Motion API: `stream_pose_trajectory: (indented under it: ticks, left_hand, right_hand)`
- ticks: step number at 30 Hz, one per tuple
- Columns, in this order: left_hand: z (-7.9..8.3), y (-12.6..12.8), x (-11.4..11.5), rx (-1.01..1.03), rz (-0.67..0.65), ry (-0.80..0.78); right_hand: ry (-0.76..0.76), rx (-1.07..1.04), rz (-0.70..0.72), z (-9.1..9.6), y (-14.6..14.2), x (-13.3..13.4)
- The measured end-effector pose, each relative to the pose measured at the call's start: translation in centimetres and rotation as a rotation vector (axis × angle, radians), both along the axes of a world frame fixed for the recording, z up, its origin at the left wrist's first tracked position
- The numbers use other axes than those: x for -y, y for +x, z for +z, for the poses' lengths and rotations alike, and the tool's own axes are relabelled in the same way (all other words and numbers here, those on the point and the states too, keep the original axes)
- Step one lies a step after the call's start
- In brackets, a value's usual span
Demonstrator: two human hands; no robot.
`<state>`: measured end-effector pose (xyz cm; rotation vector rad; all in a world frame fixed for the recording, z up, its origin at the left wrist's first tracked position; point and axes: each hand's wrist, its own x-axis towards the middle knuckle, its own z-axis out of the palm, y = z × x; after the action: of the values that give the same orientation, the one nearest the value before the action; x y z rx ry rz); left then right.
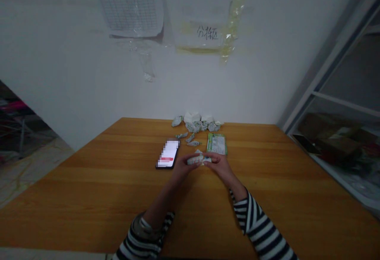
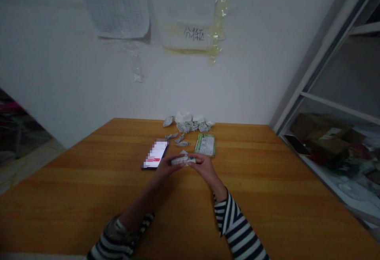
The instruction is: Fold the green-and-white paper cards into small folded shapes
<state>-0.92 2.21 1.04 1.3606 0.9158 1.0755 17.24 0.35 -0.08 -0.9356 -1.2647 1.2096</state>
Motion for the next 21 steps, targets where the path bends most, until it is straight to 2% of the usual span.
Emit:
stream_pose_trajectory:
  ticks: [5,10,14,18,21]
  left_hand:
    - [0.4,-0.2,0.3,-0.038,-0.025,-0.02]
    - [0.1,-0.3,0.1,-0.022,0.037,0.001]
    - [-0.6,-0.3,-0.2,-0.134,0.124,0.142]
    - [-0.8,-0.4,-0.2,-0.34,0.26,0.369]
    - [-0.5,-0.5,0.1,-0.421,0.233,0.481]
  right_hand:
    - [0.09,0.022,-0.031,0.2,-0.7,0.2]
    - [0.021,0.053,-0.03,-0.6,-0.6,-0.3]
    - [0.08,0.164,-0.131,-1.1,-0.7,-0.6]
    - [0.208,0.338,-0.227,-0.9,-0.7,-0.1]
    - [0.229,0.415,-0.268,-0.6,-0.6,0.1]
